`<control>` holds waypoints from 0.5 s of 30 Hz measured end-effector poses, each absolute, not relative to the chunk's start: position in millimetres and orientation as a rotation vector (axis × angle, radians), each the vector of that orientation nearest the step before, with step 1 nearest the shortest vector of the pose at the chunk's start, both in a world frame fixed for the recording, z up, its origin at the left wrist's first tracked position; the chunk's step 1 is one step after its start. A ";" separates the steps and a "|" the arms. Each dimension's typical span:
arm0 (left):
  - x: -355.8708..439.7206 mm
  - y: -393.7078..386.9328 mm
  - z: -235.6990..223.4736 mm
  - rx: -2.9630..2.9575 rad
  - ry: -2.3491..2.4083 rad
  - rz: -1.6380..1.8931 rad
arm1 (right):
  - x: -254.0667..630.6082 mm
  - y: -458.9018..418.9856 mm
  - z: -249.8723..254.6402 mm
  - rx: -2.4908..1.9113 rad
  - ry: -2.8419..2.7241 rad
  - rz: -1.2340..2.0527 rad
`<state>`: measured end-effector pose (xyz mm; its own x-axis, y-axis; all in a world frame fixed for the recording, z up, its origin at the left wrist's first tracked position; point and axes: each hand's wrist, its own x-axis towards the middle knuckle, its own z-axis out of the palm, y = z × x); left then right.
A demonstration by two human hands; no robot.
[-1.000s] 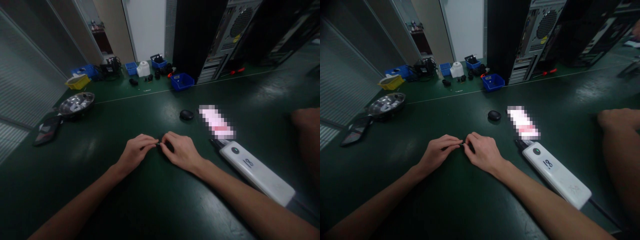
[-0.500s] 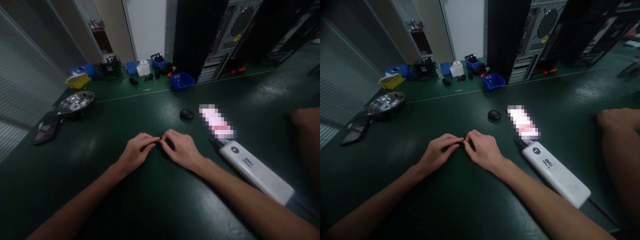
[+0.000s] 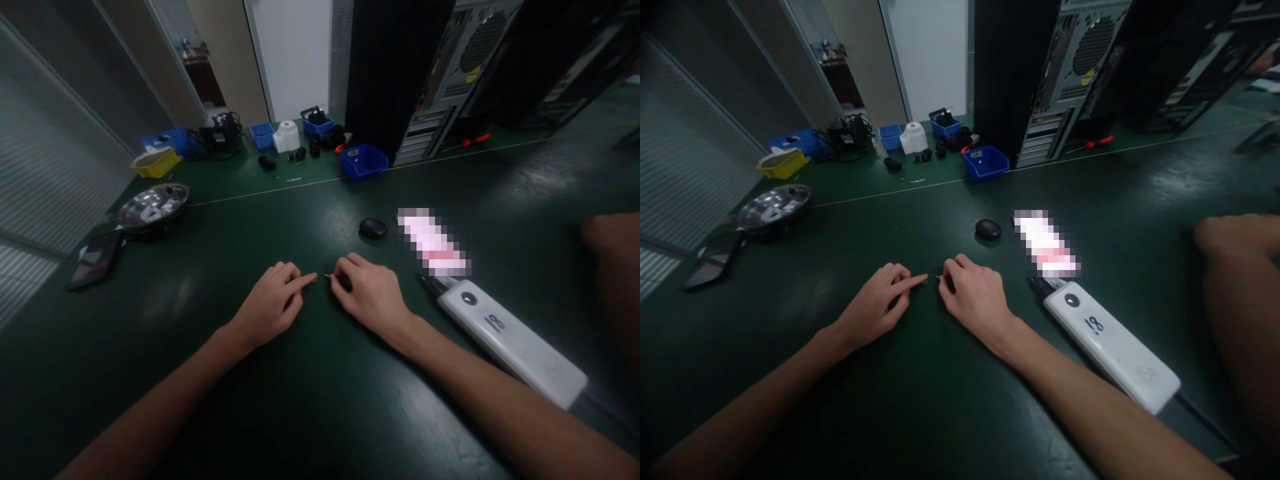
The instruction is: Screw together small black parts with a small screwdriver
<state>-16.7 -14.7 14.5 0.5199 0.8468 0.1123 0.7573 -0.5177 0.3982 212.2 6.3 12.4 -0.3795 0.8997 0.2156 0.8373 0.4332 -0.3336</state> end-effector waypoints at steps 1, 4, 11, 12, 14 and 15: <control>-18.1 -14.5 15.6 2.457 1.338 0.439 | 212.4 6.2 12.9 -1.502 -2.317 0.235; -21.4 -13.9 17.2 2.421 1.300 0.510 | 212.4 5.6 13.8 -1.536 -2.295 0.234; -15.1 -12.3 10.4 2.463 1.192 0.601 | 211.3 5.8 11.1 -1.538 -2.280 0.246; -15.1 -11.4 9.8 2.470 1.195 0.578 | 211.5 6.0 10.9 -1.536 -2.278 0.250; -20.7 -8.4 9.0 2.484 1.205 0.520 | 212.0 6.2 10.9 -1.527 -2.277 0.268; -27.6 -6.5 8.7 2.490 1.225 0.500 | 212.3 6.3 11.0 -1.523 -2.276 0.279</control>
